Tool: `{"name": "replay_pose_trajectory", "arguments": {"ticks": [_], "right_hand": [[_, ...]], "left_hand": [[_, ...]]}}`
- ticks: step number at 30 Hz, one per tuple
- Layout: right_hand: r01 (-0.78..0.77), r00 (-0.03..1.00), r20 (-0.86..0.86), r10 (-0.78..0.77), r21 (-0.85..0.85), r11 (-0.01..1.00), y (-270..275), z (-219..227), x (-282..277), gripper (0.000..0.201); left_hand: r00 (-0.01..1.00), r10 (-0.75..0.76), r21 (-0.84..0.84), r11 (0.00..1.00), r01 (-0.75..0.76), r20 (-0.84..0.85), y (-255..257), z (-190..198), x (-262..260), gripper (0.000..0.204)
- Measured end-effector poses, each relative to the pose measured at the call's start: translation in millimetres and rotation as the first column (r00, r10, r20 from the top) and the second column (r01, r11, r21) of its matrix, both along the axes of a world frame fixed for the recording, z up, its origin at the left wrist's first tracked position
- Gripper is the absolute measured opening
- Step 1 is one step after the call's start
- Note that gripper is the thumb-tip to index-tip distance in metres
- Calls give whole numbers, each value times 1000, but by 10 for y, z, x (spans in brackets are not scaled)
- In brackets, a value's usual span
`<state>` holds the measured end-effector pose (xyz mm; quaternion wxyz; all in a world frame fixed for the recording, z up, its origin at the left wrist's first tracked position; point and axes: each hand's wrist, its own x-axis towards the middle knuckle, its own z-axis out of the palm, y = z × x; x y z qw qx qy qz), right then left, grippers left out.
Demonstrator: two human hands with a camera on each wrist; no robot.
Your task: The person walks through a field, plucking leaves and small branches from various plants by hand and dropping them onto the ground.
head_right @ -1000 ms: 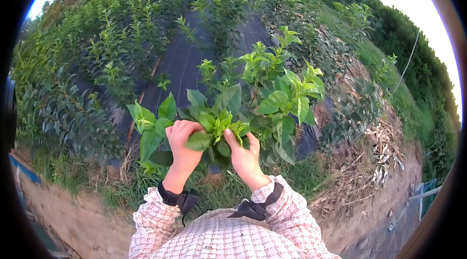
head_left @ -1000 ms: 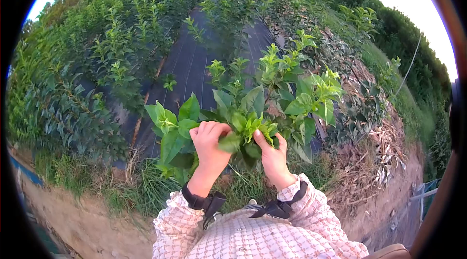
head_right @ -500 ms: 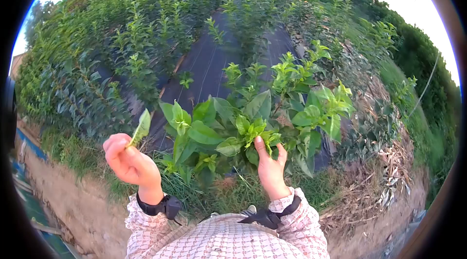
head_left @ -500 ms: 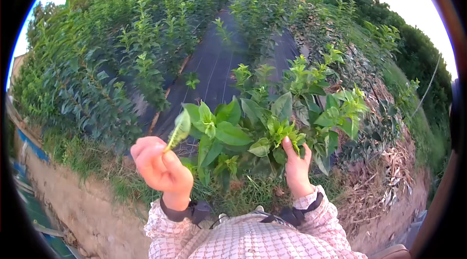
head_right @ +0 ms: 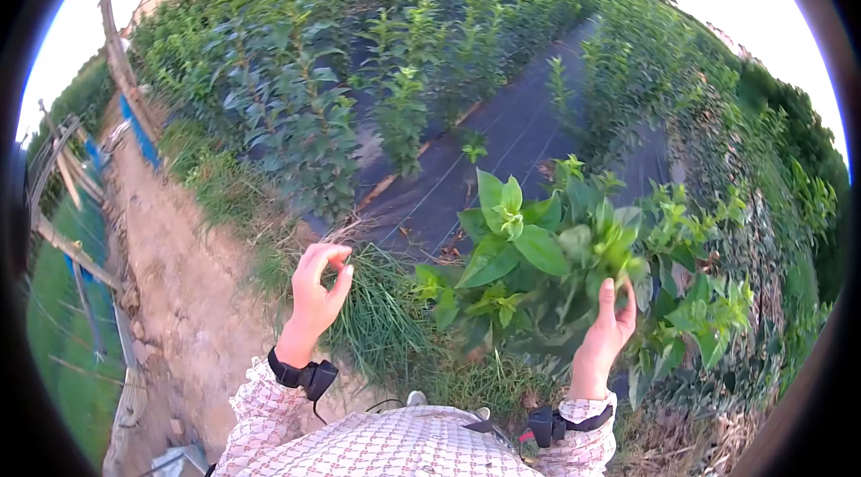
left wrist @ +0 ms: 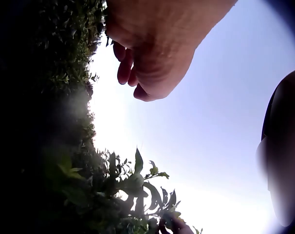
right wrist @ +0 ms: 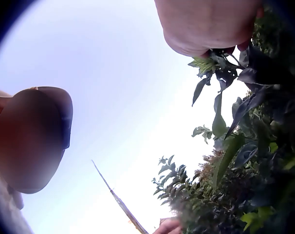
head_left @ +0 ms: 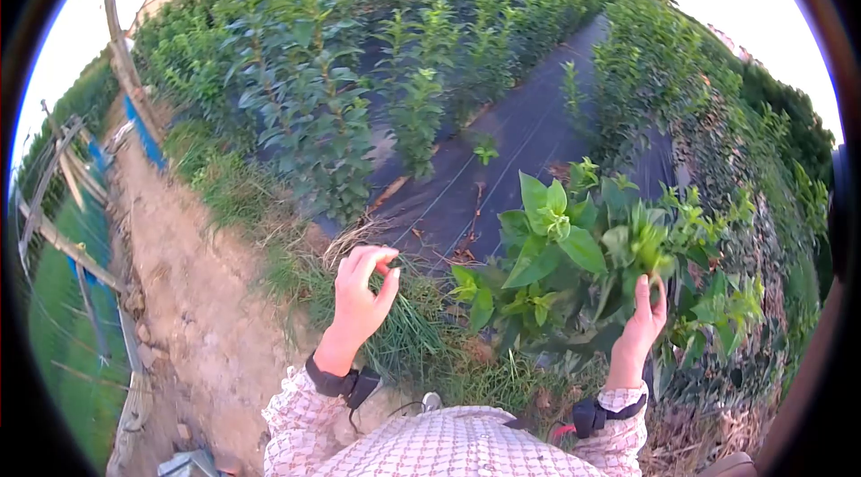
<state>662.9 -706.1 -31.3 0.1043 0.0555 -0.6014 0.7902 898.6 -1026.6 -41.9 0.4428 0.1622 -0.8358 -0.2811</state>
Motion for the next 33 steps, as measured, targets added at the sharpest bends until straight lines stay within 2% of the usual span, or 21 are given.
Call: {"name": "replay_pose_trajectory", "arguments": {"ticks": [2, 4, 6, 7, 8, 10, 12, 15, 20, 23, 26, 29, 31, 33], "right_hand": [[-4, 996, -92, 11, 74, 997, -185, 250, 173, 49], [-6, 987, -162, 13, 47, 999, -426, 433, 395, 50], [-70, 968, -228, 106, 161, 984, -638, 516, 570, 47], [-168, 960, -198, 200, 164, 972, -722, 489, 642, 40], [-263, 945, -177, 275, 88, 961, -858, 463, 722, 33], [-421, 898, -135, 420, 24, 907, -1139, 363, 861, 28], [-562, 823, -59, 565, 61, 825, -1369, 314, 1002, 24], [-661, 745, -2, 668, 135, 738, -1705, 127, 1137, 19], [-763, 643, 108, 759, 182, 620, -2215, -297, 1122, 19], [-817, 575, 161, 802, 65, 573, -2538, -523, 1128, 18], [-837, 540, 234, 808, 48, 545, -2853, -624, 1192, 18], [-858, 510, 234, 827, 79, 507, -3222, -773, 1285, 17], [-881, 465, 251, 849, 39, 471, -3530, -971, 1282, 17], [-880, 465, 300, 833, 57, 471, -3806, -1097, 1225, 16]], "left_hand": [[998, 50, 57, 997, -53, 46, -78, -82, 290, 25], [990, 112, 95, 988, -120, 82, -150, -173, 579, 22], [984, 165, 148, 974, -173, 66, -205, -219, 844, 20], [978, 196, 162, 965, -206, 71, -216, -231, 973, 19], [971, 227, 178, 955, -238, 78, -218, -240, 1102, 19], [955, 275, 152, 945, -290, 113, -209, -243, 1354, 18], [941, 312, 136, 935, -328, 127, -190, -237, 1590, 18], [912, 384, 132, 906, -402, 142, -110, -214, 1905, 17], [831, 515, 109, 832, -543, 210, -80, -339, 2402, 18], [809, 548, 137, 803, -580, 214, -102, -420, 2579, 17], [780, 586, 148, 770, -620, 221, -155, -488, 2642, 16], [744, 618, 143, 737, -661, 254, -267, -490, 2659, 15], [727, 630, 140, 722, -678, 274, -463, -543, 2648, 15], [713, 637, 135, 711, -690, 291, -740, -588, 2626, 14]]}}
